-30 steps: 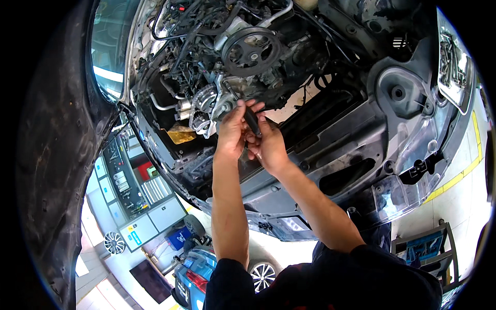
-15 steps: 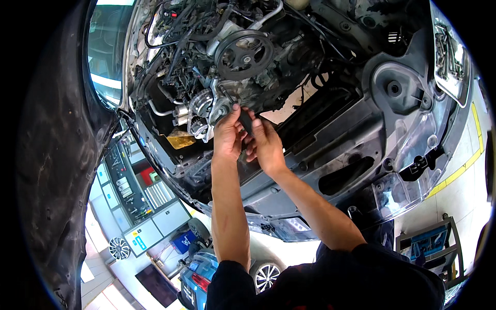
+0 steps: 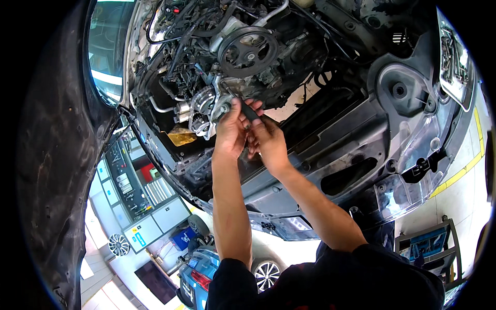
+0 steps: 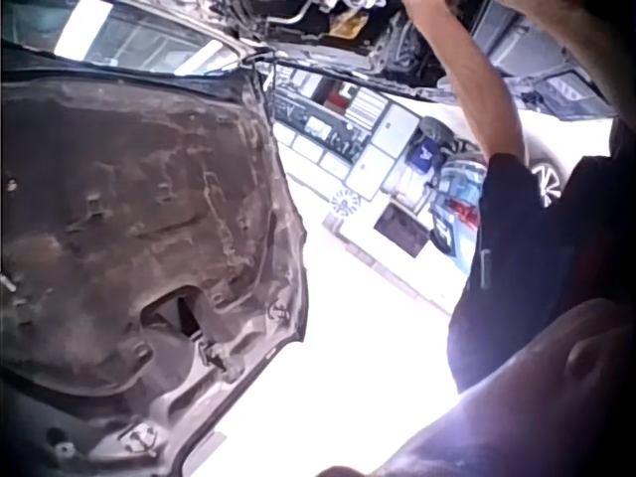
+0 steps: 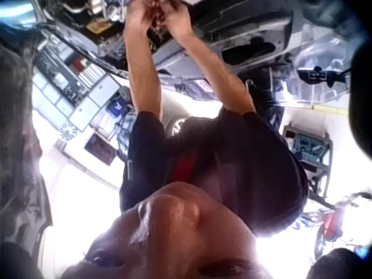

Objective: The person works under the hood of a car, using a wrench to tighten bolts on the engine. He repeatedly reaches into the engine bay, adjusts components, and places tools on the hood. The task involves mechanical repair actions focused on securing engine parts.

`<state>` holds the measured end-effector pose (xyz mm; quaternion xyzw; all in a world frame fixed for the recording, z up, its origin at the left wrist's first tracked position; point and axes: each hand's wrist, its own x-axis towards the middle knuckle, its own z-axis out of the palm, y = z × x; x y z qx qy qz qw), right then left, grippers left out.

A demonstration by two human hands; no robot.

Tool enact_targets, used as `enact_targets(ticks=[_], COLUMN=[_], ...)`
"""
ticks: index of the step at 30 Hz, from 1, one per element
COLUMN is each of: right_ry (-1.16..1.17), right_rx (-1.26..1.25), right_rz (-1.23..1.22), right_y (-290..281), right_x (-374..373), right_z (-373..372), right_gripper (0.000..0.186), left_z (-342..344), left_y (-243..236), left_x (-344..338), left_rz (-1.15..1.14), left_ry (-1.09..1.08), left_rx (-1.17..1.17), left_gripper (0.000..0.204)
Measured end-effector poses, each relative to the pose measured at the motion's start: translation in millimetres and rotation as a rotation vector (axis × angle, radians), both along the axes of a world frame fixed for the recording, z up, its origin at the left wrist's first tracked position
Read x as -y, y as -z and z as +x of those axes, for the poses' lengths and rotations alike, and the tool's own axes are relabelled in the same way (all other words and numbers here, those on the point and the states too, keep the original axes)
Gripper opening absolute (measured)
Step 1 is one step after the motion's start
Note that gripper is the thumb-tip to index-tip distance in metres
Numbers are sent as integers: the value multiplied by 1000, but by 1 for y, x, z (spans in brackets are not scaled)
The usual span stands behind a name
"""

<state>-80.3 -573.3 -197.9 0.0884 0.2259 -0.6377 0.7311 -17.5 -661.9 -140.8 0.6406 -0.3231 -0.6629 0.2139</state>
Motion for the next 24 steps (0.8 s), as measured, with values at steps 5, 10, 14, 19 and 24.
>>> enact_targets(ticks=[5,10,14,19,24], right_ry=[-105,43,-145,248,-134], right_rx=[-141,-144,254,-1303,578], right_rz=[76,-7,-22,-25,-28], right_y=[-1,1,3,3,7], right_x=[2,4,8,11,7], right_z=[3,-1,-5,-1,-4], right_gripper=[43,40,47,38,32], left_z=[-2,-10,-9,0,4], left_y=[1,3,3,5,11], left_x=[4,-2,-3,3,4], left_rz=[-42,-80,-28,-125,39], left_ry=[-82,-49,-113,41,-206], left_rx=[186,141,-79,324,-169], left_gripper=[30,30,28,32,31])
